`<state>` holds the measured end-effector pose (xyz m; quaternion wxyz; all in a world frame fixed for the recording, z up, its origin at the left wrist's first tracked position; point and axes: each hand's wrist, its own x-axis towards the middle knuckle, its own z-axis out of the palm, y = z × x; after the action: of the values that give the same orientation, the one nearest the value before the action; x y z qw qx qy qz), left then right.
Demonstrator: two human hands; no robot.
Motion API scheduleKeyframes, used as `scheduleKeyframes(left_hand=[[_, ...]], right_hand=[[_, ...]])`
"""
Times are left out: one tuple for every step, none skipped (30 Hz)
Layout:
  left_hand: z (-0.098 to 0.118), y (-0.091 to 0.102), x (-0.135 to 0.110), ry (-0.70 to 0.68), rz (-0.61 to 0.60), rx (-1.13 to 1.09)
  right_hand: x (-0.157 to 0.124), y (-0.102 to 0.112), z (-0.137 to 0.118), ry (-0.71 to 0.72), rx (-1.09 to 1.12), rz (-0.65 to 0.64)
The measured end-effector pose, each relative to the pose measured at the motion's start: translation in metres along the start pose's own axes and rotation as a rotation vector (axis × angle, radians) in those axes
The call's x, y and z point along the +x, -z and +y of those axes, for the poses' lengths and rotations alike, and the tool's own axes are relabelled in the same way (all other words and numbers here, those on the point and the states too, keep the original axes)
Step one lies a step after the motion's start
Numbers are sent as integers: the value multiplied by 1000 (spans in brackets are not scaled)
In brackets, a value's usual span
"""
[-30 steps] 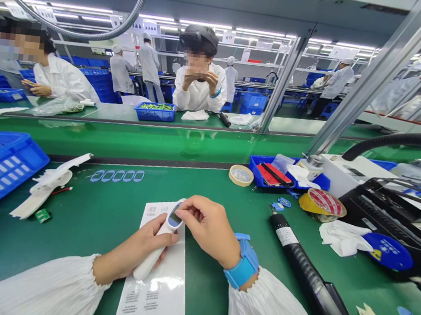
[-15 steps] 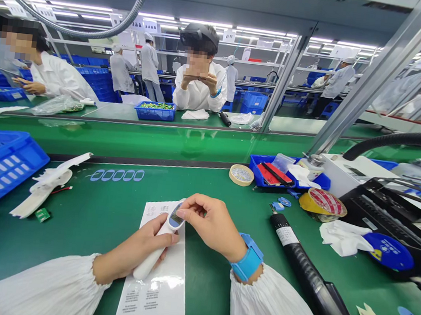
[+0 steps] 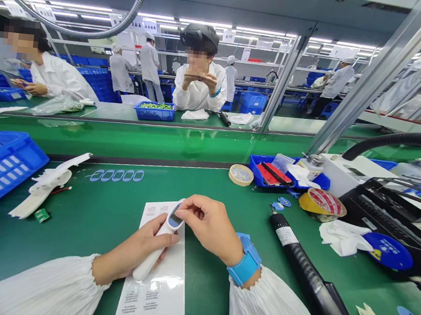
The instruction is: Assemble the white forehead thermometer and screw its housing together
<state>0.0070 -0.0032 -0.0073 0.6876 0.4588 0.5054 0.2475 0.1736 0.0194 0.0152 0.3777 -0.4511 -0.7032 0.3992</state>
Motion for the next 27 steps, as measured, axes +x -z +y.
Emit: scheduleKeyframes(left_hand=[[0, 0, 0, 0, 1, 1], [-1, 0, 0, 0, 3, 2], [-1, 0, 0, 0, 4, 4], [-1, 1, 0, 0, 6, 4], [-1, 1, 0, 0, 7, 4], [-1, 1, 0, 1, 10, 3], [-1, 0, 0, 1, 12, 1], [0, 0, 0, -1, 13, 0], [0, 0, 0, -4, 15, -2], [0, -1, 1, -7, 16, -3], [0, -1, 0, -10, 15, -4], [0, -1, 0, -12, 14, -3], [0, -1, 0, -10, 15, -1], [-1, -1, 0, -9, 16, -1], [-1, -1, 0, -6, 17, 0], [-2, -1, 0, -5, 14, 3], [-2, 0, 0, -2, 11, 5], [-2, 0, 0, -1, 8, 6], [-2, 1, 0, 2, 6, 8], [-2, 1, 0, 3, 5, 8], [-2, 1, 0, 6, 7, 8], [-2, 1, 0, 4, 9, 6], [-1, 1, 0, 2, 11, 5], [-1, 1, 0, -2, 11, 6], [-1, 0, 0, -6, 10, 10], [-1, 0, 0, -10, 10, 13], [-1, -1, 0, -13, 8, 15]], right_hand=[[0, 0, 0, 12, -19, 7], [-1, -1, 1, 25, -39, 13], [-1, -1, 1, 42, -61, 19], [-1, -1, 2, 56, -84, 24], [-1, -1, 2, 72, -106, 29], [-1, -2, 2, 86, -125, 34], [-1, -2, 3, 96, -140, 38], [-1, -3, 3, 104, -153, 42], [-1, -3, 3, 112, -163, 47], [-1, -3, 3, 119, -175, 51], [-2, -4, 3, 127, -190, 55], [-2, -4, 3, 130, -208, 61], [-2, -5, 3, 132, -229, 69], [-2, -5, 4, 131, -253, 76], [-2, -5, 5, 125, -277, 83], [-2, -5, 6, 115, -299, 91], [-1, -4, 7, 105, -318, 103], [0, -4, 9, 94, -331, 118], [1, -3, 10, 83, -338, 134], [2, -3, 12, 72, -341, 152], [3, -4, 12, 61, -346, 166], [3, -5, 13, 49, -355, 173], [3, -7, 13, 35, -370, 166], [2, -10, 13, 17, -390, 146], [2, -12, 13, -5, -409, 115], [1, -15, 12, -31, -417, 76], [0, -17, 12, -55, -407, 30]])
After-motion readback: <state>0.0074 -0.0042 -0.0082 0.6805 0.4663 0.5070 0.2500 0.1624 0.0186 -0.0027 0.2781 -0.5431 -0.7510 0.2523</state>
